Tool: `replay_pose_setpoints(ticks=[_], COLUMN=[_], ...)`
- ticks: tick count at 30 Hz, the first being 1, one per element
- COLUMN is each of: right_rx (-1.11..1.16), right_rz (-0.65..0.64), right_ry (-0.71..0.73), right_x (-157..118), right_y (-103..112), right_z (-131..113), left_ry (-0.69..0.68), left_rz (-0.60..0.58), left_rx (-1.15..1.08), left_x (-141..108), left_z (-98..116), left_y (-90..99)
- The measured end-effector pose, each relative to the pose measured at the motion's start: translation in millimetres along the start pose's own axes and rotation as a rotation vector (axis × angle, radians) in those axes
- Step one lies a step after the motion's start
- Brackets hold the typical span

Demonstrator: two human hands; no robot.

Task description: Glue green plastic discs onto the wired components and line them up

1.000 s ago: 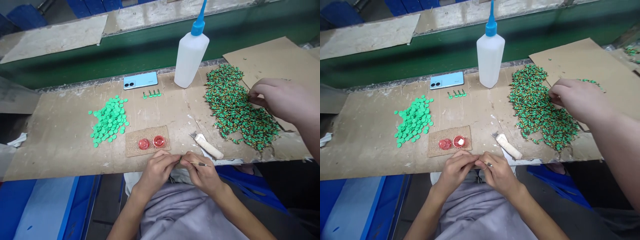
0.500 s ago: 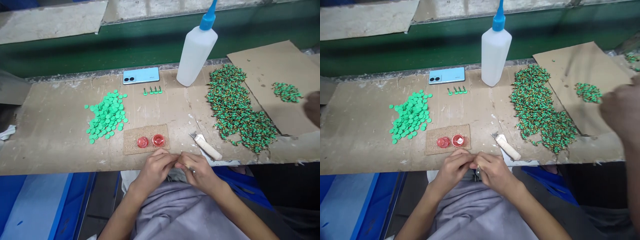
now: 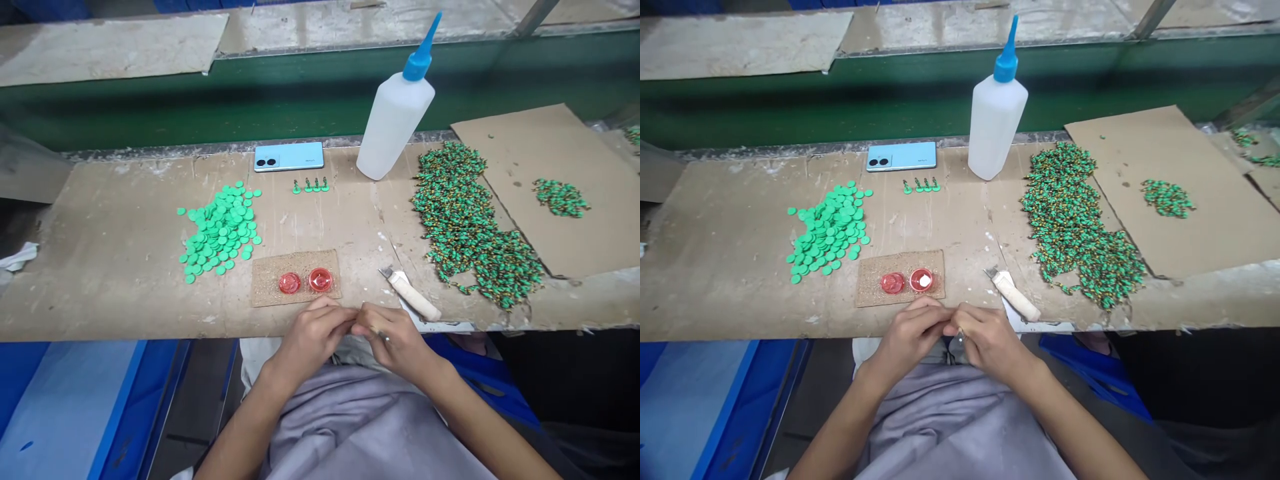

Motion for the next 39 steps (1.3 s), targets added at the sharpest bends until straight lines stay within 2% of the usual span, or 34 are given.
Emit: replay_pose_setpoints(ticks=[4,9,12,30,39], right_rx=[0.067,0.227,0.266,0.1,0.124], right_rz=[0.022,0.179,0.199,0.142,-0.035], right_ry=[-0.029,-0.156,-0.198,-0.046,-0.013], right_x=[0.4,-3.1,-6.4,-3.0,1.2], right_y=[2.1,13.1,15.0,8.2,5.3], right_z=[3.0,7.9,10.7,2.3,4.2], left_ry=[0.008,0.021,0.012,-0.017,-0.003], left_rz=[-0.006,-0.003,0.005,0.014,-0.014], left_rx=[0.015,0.032,0.039,0.06,0.033], left_x=[-0.5,-2.3,-3.1,-1.5,-1.4], left_z=[-1.1,-3.3,-3.6,0.6,-0.2], left_y=[-1.3,-2.7,-2.9,-1.3,-2.2])
Point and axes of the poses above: each hand's wrist, its own x-axis towards the middle knuckle, its own y-axis out of the back of the hand, z = x × y, the point moved 5 cm from there along x, towards the middle knuckle, and after that the axes turned 2 degrees about z, right-handed, at the moved point
